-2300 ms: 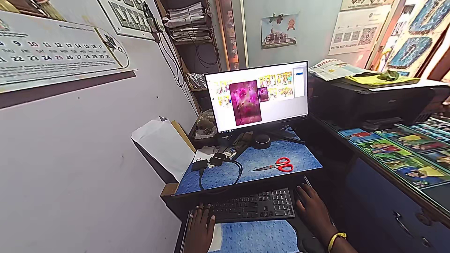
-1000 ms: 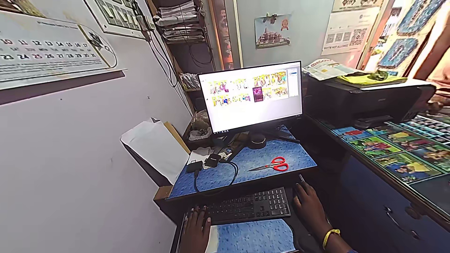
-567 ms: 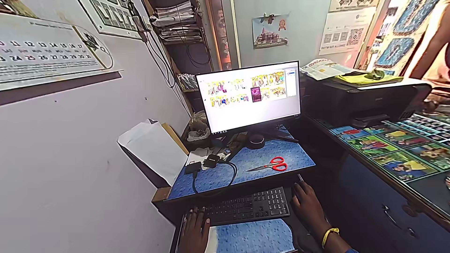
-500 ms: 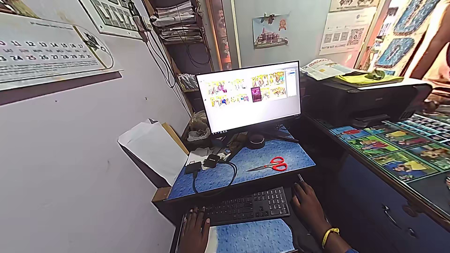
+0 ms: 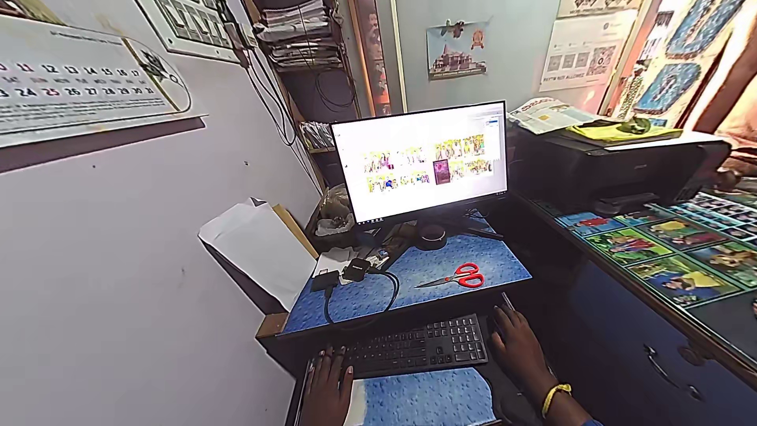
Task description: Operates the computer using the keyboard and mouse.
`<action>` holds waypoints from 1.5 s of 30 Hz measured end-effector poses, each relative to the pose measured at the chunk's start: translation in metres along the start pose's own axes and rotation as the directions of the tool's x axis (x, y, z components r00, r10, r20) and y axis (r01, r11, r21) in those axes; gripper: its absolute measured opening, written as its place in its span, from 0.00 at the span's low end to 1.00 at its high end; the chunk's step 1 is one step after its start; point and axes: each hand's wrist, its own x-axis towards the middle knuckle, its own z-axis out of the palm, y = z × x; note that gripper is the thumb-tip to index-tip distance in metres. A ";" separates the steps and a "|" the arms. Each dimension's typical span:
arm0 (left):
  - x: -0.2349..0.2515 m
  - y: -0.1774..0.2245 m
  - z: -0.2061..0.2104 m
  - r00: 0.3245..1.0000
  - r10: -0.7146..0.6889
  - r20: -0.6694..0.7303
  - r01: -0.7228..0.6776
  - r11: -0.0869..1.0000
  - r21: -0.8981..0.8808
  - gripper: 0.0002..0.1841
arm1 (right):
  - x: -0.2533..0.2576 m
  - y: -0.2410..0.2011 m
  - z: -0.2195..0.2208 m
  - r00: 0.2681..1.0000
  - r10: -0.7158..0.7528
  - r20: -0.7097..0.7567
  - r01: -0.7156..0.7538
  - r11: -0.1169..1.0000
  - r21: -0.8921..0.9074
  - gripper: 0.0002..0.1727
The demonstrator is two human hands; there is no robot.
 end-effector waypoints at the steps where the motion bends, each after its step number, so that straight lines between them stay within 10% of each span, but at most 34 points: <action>1: 0.000 0.000 0.000 1.000 0.004 -0.004 -0.004 1.000 0.000 0.35 | 0.000 0.000 0.001 1.000 -0.015 -0.006 0.015 1.000 -0.017 0.31; 36: 0.003 0.003 0.003 0.996 -0.077 -0.045 0.076 0.997 -0.023 0.34 | -0.004 0.001 0.005 0.996 -0.073 -0.046 0.074 0.997 0.027 0.29; 45: 0.065 0.010 -0.027 0.929 -0.286 0.233 0.293 0.956 0.007 0.35 | -0.002 -0.001 0.001 0.997 -0.072 0.008 0.071 0.997 0.034 0.29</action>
